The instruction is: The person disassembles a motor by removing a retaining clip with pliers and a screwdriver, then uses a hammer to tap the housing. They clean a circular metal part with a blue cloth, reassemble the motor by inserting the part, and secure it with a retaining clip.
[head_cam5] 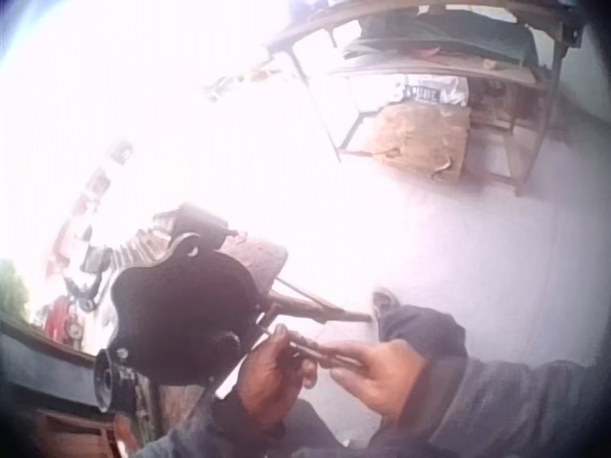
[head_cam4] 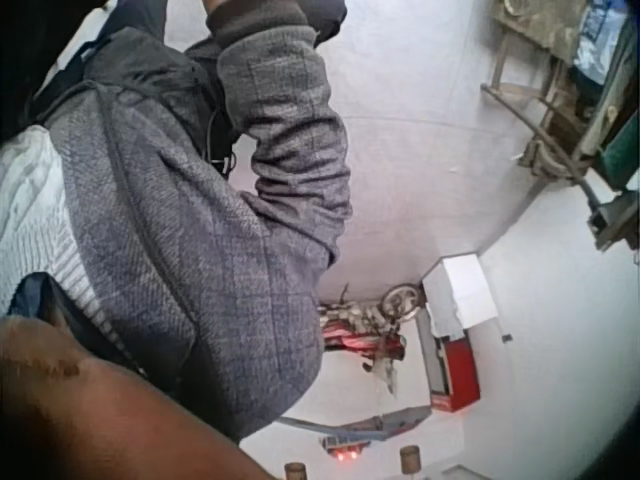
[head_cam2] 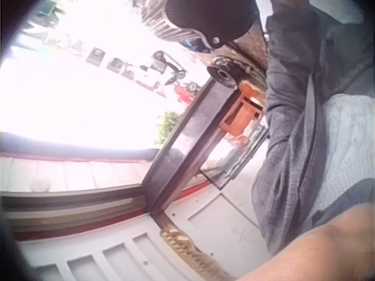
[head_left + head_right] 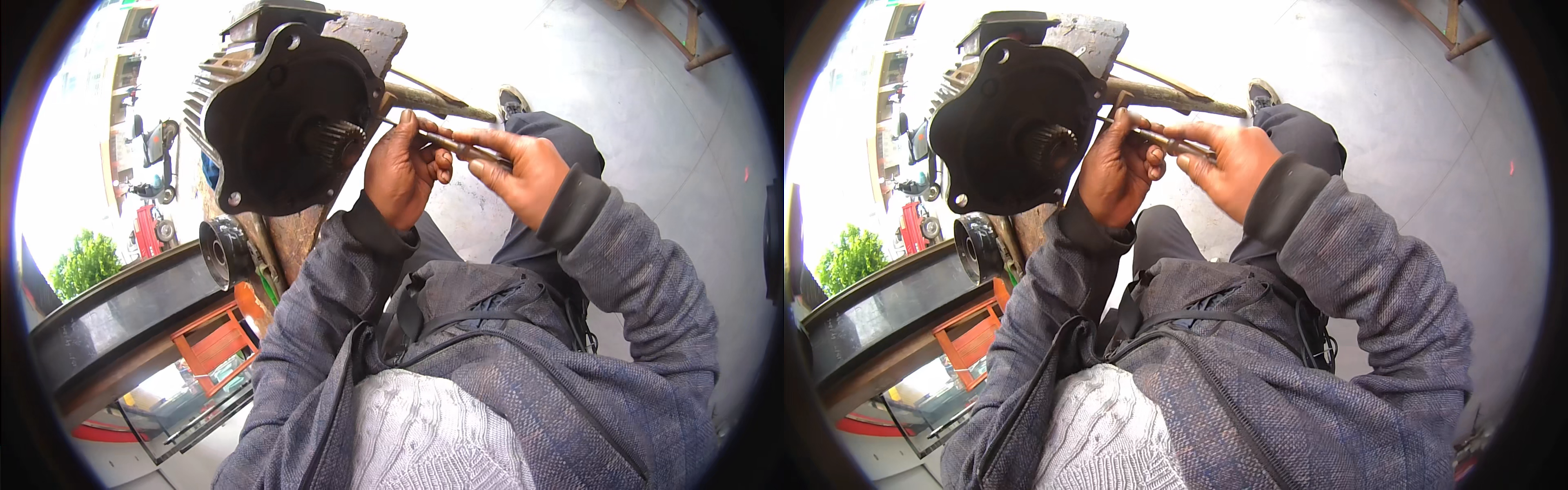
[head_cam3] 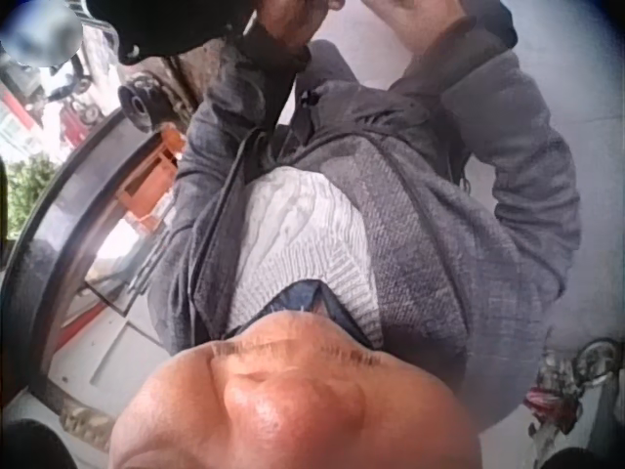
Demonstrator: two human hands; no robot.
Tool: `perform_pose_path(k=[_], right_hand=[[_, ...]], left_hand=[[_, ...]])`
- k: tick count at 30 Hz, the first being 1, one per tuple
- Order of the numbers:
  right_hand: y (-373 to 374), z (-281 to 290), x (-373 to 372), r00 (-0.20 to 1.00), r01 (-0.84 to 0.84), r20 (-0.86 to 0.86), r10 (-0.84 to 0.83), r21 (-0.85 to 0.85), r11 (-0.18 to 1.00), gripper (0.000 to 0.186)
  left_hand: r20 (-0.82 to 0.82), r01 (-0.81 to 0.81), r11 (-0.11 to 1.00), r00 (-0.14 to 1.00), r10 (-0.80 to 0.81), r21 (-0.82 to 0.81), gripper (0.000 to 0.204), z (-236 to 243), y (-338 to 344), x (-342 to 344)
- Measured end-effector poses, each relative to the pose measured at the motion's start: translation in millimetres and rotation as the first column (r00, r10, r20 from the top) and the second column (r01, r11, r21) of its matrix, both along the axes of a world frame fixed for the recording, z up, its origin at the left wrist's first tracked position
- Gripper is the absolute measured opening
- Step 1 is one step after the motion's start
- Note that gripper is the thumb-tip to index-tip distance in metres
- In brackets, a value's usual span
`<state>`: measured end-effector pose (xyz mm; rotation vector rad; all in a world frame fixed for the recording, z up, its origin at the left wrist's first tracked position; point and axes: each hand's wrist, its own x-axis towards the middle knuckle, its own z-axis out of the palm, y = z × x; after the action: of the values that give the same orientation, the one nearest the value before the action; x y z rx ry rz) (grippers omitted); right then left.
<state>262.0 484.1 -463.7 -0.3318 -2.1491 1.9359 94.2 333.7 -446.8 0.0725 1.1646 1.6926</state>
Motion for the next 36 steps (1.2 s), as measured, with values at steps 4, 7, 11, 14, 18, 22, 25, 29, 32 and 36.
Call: perform_pose_path(k=[4, 7, 11, 14, 18, 22, 25, 29, 32, 36], right_hand=[[10, 0, -4, 0.931, 0.044, 0.313, 0.189, -0.611, 0.791, 0.039], [3, 16, -2, 0.995, 0.049, 0.081, -0.052, 0.039, 0.998, 0.038], [-2, 30, 8, 0.998, 0.065, -0.054, -0.045, 0.949, 0.309, 0.049], [-4, 23, 5, 1.000, -0.013, 0.004, 0.022, 0.898, 0.439, 0.047], [-11, 10, -13, 1.000, 0.021, -0.017, -0.021, 0.006, 1.000, 0.041], [3, 24, -9, 0.911, 0.018, 0.317, 0.262, -0.666, 0.745, 0.042], [6, 42, 2, 0.960, -0.136, 0.276, 0.041, 0.335, 0.932, 0.042], [0, 49, 0, 0.997, -0.074, 0.074, 0.000, 0.991, 0.109, 0.043], [0, 41, -11, 0.976, -0.173, 0.219, -0.013, 0.804, 0.569, 0.042], [5, 33, -21, 0.873, -0.077, 0.436, 0.219, -0.320, 0.944, 0.043]], left_hand=[[-0.035, 0.010, 0.995, 0.999, -0.014, -0.103, 0.044, 9, 5, 3], [-0.069, 0.166, 0.937, 0.978, -0.196, -0.308, 0.048, 45, -3, 22], [-0.648, 0.255, 0.733, 0.347, -0.678, -0.631, 0.035, 163, -80, 26], [-0.991, -0.284, 0.958, -0.110, -0.074, -0.040, 0.046, 205, -98, -74], [-0.955, -0.287, 0.937, -0.157, -0.253, -0.201, 0.052, 173, -88, -182], [-0.831, -0.148, 0.955, -0.470, -0.297, -0.258, 0.052, 153, -78, -207], [-0.850, -0.147, 0.962, -0.451, -0.272, -0.230, 0.050, 156, -74, -198], [-0.849, -0.153, 0.970, -0.471, -0.242, -0.191, 0.051, 155, -75, -195], [-0.854, -0.158, 0.972, -0.468, -0.227, -0.172, 0.051, 149, -78, -198], [-0.846, -0.169, 0.971, -0.480, -0.231, -0.170, 0.051, 149, -77, -198]])
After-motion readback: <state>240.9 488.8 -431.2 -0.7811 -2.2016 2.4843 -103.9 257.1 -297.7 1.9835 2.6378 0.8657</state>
